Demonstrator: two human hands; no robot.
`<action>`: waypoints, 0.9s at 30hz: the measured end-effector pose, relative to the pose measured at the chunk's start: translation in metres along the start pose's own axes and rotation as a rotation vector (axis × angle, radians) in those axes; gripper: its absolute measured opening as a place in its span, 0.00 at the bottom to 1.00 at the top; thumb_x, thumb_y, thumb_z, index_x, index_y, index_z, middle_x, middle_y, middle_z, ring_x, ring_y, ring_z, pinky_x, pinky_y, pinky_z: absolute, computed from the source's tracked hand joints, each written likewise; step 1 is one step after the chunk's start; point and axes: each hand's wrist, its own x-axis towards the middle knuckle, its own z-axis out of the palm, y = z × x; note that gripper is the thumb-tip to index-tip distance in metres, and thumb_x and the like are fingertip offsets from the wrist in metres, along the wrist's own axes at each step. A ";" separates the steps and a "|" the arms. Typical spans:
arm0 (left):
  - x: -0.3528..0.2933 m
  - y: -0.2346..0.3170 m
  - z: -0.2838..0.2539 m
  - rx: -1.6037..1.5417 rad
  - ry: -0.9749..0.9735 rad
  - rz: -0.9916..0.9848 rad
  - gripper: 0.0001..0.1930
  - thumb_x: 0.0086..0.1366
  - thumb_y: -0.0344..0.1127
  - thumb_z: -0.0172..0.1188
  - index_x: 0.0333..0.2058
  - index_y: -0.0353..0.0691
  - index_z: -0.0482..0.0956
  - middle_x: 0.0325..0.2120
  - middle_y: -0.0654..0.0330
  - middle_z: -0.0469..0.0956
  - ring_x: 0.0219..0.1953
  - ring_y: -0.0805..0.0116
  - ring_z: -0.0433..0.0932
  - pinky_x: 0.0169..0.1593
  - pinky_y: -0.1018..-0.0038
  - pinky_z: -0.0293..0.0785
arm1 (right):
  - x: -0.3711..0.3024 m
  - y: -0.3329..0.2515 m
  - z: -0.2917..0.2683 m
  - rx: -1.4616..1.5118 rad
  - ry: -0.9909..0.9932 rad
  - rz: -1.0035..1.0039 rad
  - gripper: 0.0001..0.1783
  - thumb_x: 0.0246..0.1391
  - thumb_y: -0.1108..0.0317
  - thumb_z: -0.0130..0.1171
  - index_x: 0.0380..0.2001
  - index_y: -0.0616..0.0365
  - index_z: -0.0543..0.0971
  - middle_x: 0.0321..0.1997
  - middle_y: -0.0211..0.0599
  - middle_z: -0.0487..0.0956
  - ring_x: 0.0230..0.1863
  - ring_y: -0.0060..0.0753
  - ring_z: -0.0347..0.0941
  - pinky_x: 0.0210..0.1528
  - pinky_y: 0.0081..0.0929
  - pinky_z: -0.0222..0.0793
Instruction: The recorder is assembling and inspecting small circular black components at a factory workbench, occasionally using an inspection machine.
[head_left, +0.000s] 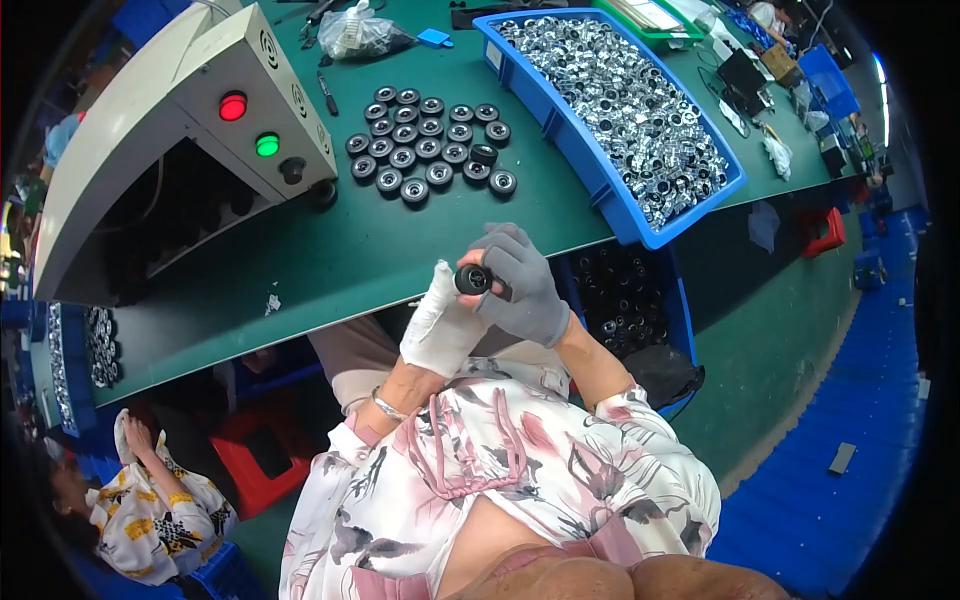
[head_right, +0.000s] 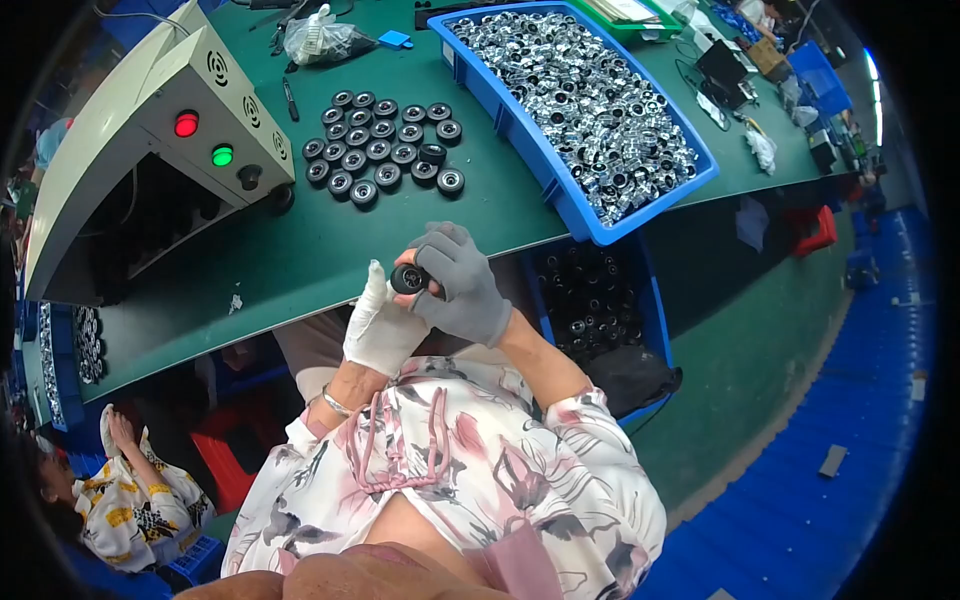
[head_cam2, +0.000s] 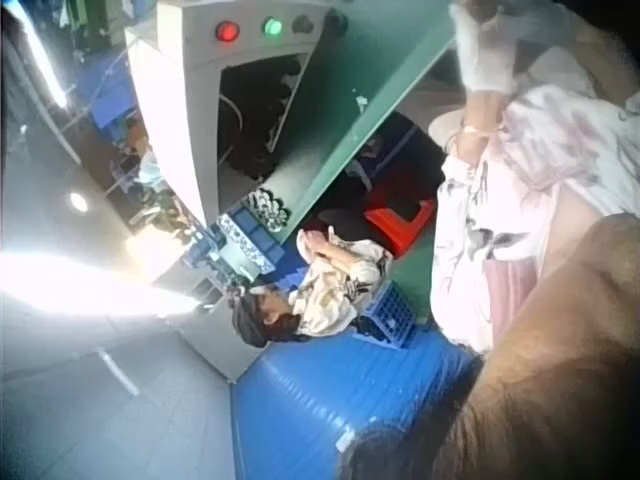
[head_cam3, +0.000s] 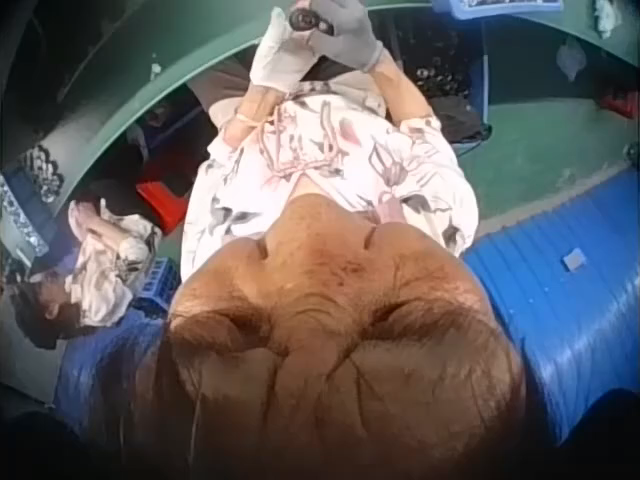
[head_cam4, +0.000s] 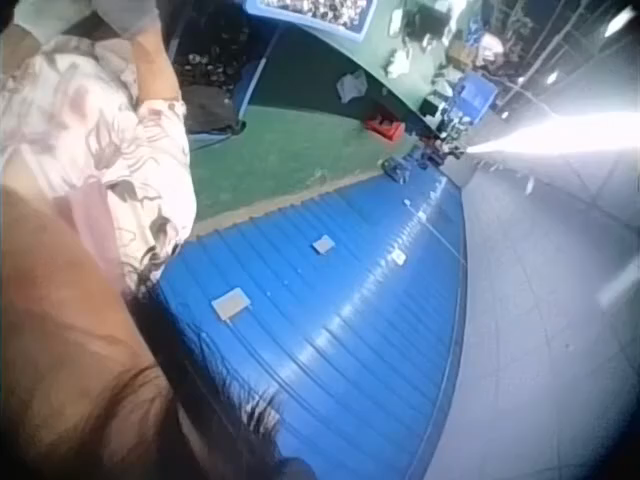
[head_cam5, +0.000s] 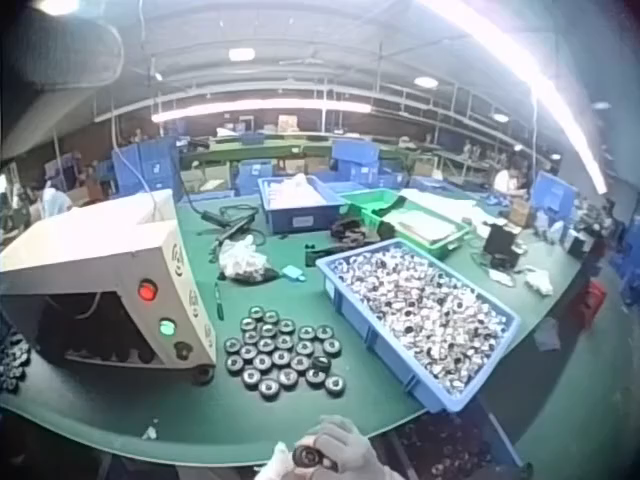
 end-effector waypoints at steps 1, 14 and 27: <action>-0.001 0.000 0.004 0.111 -0.007 0.044 0.21 0.72 0.45 0.58 0.54 0.36 0.72 0.50 0.59 0.76 0.52 0.68 0.73 0.61 0.73 0.68 | -0.001 0.001 0.001 0.007 0.021 0.005 0.23 0.40 0.68 0.71 0.44 0.57 0.81 0.42 0.37 0.78 0.47 0.40 0.72 0.56 0.42 0.70; -0.007 0.011 0.025 1.470 0.181 0.826 0.23 0.52 0.23 0.73 0.48 0.32 0.77 0.39 0.58 0.78 0.35 0.70 0.79 0.40 0.75 0.76 | -0.019 -0.014 -0.009 0.657 0.024 0.504 0.22 0.57 0.72 0.60 0.55 0.63 0.75 0.51 0.34 0.75 0.52 0.23 0.70 0.54 0.23 0.67; -0.011 0.013 0.035 1.691 0.036 0.955 0.24 0.50 0.21 0.72 0.48 0.36 0.78 0.36 0.54 0.77 0.31 0.60 0.81 0.33 0.72 0.78 | -0.016 -0.029 -0.007 0.642 0.024 0.768 0.14 0.62 0.66 0.59 0.46 0.65 0.79 0.38 0.25 0.79 0.38 0.14 0.70 0.42 0.16 0.67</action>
